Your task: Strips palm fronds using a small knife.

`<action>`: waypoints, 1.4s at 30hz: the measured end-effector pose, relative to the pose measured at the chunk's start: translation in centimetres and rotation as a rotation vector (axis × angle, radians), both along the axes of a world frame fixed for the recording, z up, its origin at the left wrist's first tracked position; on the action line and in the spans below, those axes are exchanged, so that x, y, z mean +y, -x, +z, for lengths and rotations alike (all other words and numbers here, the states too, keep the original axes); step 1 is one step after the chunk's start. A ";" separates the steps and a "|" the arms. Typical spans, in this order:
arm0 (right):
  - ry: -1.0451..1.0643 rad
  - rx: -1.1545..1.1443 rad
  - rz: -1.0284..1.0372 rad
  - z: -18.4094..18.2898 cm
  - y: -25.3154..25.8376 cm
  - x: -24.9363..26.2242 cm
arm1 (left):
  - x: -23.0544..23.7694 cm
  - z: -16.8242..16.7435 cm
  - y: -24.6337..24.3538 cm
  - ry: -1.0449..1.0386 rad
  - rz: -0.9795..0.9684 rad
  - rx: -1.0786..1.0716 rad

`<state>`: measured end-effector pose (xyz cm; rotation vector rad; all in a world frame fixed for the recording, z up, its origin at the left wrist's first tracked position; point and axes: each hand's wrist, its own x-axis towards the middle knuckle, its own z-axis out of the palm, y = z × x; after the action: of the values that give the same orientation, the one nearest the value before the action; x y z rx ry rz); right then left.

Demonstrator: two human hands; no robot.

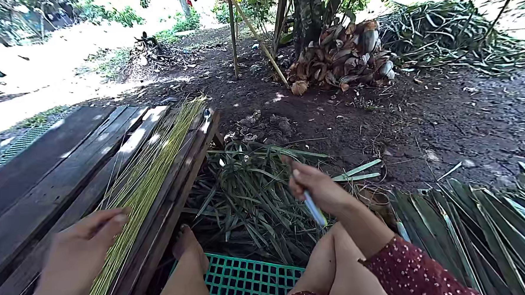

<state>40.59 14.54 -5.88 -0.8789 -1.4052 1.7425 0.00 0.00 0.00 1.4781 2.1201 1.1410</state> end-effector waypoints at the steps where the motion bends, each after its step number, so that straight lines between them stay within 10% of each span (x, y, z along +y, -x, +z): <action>1: -0.004 0.051 0.085 0.2 1.9 -1.5 | 0.9 0.9 -3.3 0.042 -0.053 -0.012; 8: -0.037 0.466 0.058 0.1 7.4 -6.0 | 4.8 3.0 -15.7 0.158 -0.451 0.052; 16: -0.158 0.503 -0.403 1.0 0.2 -2.3 | 4.4 1.5 -14.8 0.182 -0.460 -0.050; 21: -0.173 0.543 -0.631 1.9 -2.8 -0.8 | 4.1 -0.6 -14.6 -0.178 -0.526 0.231; 33: -0.012 0.395 0.093 1.8 4.5 -7.8 | 3.9 -0.6 -16.5 -0.367 -0.454 0.331; 42: 0.025 0.395 0.005 2.2 7.3 -9.3 | 3.7 -0.7 -17.4 -0.476 -0.446 0.479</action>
<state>33.26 5.21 -3.64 -0.5055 -1.1258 1.8194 17.41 3.65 -0.73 2.5016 1.6793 1.2544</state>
